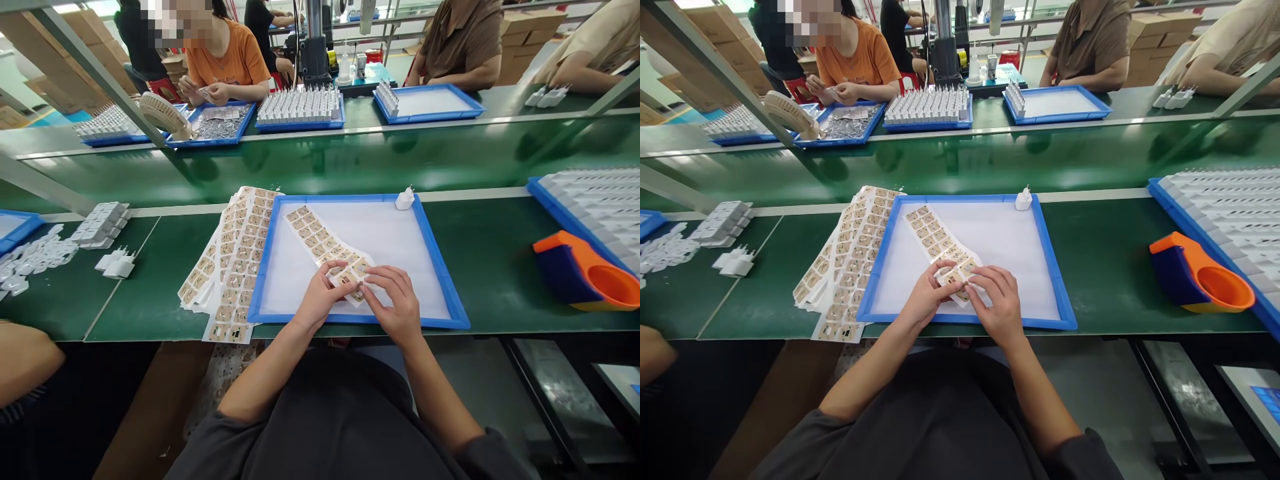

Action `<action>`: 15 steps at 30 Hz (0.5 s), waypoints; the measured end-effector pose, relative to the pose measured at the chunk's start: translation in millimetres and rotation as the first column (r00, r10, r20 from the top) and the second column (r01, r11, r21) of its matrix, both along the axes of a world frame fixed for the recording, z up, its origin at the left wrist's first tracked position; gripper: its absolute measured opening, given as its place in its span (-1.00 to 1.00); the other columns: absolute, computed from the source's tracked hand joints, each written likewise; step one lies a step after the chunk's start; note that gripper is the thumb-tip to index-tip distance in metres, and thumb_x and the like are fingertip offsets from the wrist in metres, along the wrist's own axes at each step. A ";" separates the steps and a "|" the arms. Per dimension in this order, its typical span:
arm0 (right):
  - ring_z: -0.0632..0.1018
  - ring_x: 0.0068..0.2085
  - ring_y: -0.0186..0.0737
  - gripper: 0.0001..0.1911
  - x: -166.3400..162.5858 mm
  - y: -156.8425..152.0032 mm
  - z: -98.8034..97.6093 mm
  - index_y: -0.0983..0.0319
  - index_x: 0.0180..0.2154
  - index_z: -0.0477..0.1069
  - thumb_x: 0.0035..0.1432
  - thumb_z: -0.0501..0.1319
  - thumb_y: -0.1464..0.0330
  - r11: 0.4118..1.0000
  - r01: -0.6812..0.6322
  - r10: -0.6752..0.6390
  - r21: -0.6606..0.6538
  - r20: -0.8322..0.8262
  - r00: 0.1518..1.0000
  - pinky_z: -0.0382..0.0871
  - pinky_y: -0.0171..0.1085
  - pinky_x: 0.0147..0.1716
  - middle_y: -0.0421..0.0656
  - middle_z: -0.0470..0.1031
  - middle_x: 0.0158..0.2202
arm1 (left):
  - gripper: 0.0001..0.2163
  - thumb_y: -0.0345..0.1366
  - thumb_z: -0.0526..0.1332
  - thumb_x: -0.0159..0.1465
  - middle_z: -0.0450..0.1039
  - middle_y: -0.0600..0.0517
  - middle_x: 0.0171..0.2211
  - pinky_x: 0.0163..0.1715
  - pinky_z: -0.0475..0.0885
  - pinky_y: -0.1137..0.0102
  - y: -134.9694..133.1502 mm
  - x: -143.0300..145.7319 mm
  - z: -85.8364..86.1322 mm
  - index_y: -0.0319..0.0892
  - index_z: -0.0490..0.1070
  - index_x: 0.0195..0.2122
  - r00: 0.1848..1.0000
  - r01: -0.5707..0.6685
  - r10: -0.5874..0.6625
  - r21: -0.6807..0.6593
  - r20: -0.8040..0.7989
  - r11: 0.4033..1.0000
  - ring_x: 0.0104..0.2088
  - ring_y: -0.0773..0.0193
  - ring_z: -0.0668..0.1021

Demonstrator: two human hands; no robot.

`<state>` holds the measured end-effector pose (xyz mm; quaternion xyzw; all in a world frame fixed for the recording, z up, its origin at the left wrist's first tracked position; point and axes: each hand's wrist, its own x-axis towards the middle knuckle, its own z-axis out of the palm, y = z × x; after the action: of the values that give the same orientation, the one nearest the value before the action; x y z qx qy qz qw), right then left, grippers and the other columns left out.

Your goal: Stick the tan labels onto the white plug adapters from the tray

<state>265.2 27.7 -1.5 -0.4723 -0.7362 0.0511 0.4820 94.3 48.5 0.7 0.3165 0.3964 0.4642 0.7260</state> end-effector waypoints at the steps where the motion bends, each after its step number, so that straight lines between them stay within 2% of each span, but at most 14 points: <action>1: 0.58 -0.01 -0.04 -0.88 0.5 0.0 -0.4 0.08 -0.16 0.56 0.27 0.28 0.39 1.000 -0.002 0.002 0.003 0.011 1.000 0.46 0.02 0.03 -0.12 0.64 -0.07 | -0.42 -0.23 0.55 0.00 0.56 0.11 -0.38 -0.36 0.50 0.48 -0.4 0.3 -0.9 -0.15 0.35 0.00 1.000 -0.005 0.005 0.017 0.000 1.000 -0.42 0.36 0.60; 6: 0.57 -0.04 -0.06 -0.87 3.3 0.7 -2.9 0.07 -0.20 0.56 0.26 0.30 0.42 0.997 0.015 -0.023 0.071 0.116 0.993 0.44 -0.03 -0.01 -0.15 0.66 -0.09 | -0.37 -0.20 0.56 -0.01 0.58 0.08 -0.38 -0.37 0.49 0.48 -1.6 0.7 0.4 -0.17 0.35 0.04 0.999 0.005 -0.004 0.015 -0.034 1.000 -0.42 0.33 0.61; 10: 0.57 -0.06 -0.06 -0.88 2.9 -0.8 -4.4 0.08 -0.23 0.54 0.24 0.31 0.44 0.988 0.035 -0.058 0.150 0.152 0.987 0.41 -0.04 -0.04 -0.15 0.66 -0.11 | -0.33 -0.15 0.56 -0.04 0.58 0.07 -0.39 -0.45 0.43 0.50 0.5 1.9 3.9 -0.18 0.35 0.06 0.998 0.012 -0.013 -0.016 -0.068 1.000 -0.47 0.34 0.58; 13: 0.57 -0.09 -0.07 -0.91 4.6 -4.9 -5.2 0.08 -0.25 0.51 0.25 0.30 0.42 0.993 -0.009 -0.003 0.120 0.101 0.995 0.42 -0.04 -0.05 -0.14 0.64 -0.16 | -0.33 -0.10 0.55 -0.05 0.53 0.12 -0.46 -0.49 0.38 0.51 4.5 0.8 2.7 -0.18 0.37 0.06 0.991 -0.003 0.006 0.020 -0.135 1.000 -0.52 0.36 0.53; 15: 0.56 -0.09 -0.05 -0.93 9.8 -7.6 -6.7 0.09 -0.25 0.48 0.26 0.28 0.40 0.997 -0.040 0.041 0.067 -0.017 0.999 0.43 0.00 -0.04 -0.13 0.61 -0.18 | -0.36 -0.05 0.51 0.00 0.52 0.12 -0.47 -0.46 0.39 0.48 6.5 -4.4 2.1 -0.16 0.37 0.06 0.966 0.000 0.021 0.081 -0.258 0.997 -0.52 0.33 0.53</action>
<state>274.9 20.1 -8.2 -0.4403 -0.7425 0.0406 0.5032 89.9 55.0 2.7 0.4012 0.4704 0.4383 0.6524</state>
